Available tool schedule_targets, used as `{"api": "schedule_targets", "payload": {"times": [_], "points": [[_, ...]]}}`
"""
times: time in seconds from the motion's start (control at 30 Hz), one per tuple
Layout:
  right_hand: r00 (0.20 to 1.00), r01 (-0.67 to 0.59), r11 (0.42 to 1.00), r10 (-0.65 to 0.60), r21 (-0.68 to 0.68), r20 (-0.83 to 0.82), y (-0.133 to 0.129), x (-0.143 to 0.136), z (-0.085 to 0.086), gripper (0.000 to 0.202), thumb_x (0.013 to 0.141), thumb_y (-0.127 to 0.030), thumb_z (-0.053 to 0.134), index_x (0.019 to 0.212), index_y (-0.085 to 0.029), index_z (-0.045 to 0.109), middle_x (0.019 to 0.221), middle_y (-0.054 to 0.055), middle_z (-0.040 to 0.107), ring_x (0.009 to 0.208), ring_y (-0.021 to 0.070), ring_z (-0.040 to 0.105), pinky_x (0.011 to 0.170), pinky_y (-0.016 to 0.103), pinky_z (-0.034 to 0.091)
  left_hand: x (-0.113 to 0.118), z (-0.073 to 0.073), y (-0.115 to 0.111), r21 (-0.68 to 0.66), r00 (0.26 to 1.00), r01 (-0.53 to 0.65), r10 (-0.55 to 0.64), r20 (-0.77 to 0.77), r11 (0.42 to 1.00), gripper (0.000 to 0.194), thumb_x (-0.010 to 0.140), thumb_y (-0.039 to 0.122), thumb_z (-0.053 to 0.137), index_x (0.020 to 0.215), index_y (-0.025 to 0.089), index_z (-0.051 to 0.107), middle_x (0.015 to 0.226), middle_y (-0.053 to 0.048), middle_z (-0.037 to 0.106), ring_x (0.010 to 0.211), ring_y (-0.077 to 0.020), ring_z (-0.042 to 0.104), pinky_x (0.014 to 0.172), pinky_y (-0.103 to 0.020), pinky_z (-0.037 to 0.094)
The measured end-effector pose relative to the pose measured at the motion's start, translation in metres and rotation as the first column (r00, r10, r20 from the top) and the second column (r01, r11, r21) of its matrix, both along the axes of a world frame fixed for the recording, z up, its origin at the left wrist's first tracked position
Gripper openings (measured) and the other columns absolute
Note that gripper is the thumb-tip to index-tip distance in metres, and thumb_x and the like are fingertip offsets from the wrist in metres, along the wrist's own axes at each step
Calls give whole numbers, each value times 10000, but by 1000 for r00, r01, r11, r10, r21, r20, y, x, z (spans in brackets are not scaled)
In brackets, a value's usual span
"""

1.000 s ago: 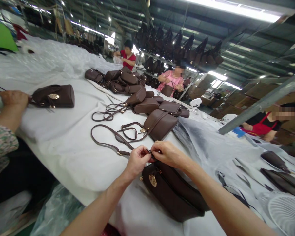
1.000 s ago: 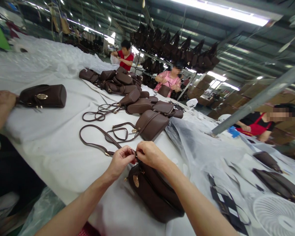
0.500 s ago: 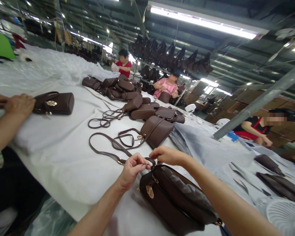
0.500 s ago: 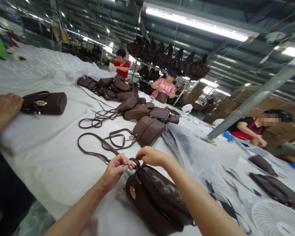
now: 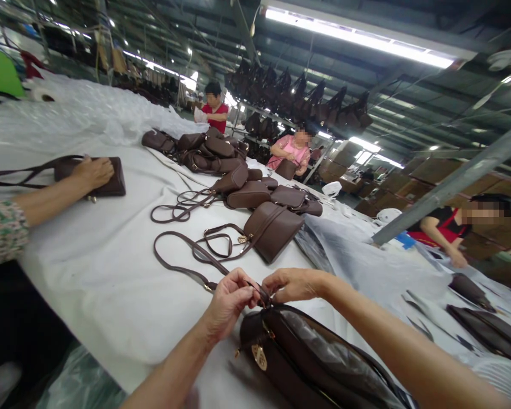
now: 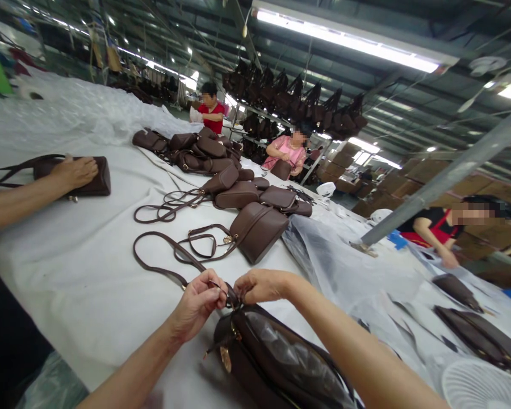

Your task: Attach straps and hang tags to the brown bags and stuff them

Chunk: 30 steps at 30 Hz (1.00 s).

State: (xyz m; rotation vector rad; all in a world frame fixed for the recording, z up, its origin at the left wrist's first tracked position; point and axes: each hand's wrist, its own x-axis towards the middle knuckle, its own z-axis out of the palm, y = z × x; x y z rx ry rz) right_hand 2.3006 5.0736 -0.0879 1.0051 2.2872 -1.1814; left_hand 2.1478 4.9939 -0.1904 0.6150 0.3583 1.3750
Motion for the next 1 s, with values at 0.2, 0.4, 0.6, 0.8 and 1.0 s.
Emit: {"api": "schedule_targets", "payload": {"times": [0.2,0.4,0.6,0.8,1.0], "points": [[955,270,962,-274,-48,-115,9,36,-12,370,682,-291,728,1001,-159,596,655,-65,578,585,97,505,539,208,380,0,-3,1,-37,989,107,-102,102,994,321,654,241,801,723,159,499,679,-16,663,584,-78,560,554,-161,392],[897,442,879,-438,-176,65,-10,61,38,541,609,-280,743,1088,-201,504,765,-32,642,595,132,600,507,228,457,5,1,2,-29,975,155,-148,163,988,315,672,174,760,805,166,474,1077,-141,708,501,-26,507,431,-124,268],[728,622,783,-567,23,-386,-32,66,67,385,648,-444,761,813,-185,529,666,-15,594,576,121,559,442,199,410,8,7,5,-12,996,90,-89,31,996,322,658,147,752,877,172,517,1196,-112,659,511,-46,590,358,-115,196],[401,669,695,-637,-265,-658,-60,22,24,415,699,-529,743,858,-202,542,648,-54,509,500,51,401,383,153,179,19,8,6,-22,998,57,-58,-21,998,426,622,234,835,872,188,492,823,31,675,339,14,437,312,-95,192],[359,636,663,-707,-395,-609,-67,-8,9,482,709,-611,689,890,-205,502,710,-35,587,430,45,483,322,139,164,13,8,4,-53,997,36,-32,68,998,524,555,381,894,851,182,511,805,35,667,344,4,443,292,-96,229]]}}
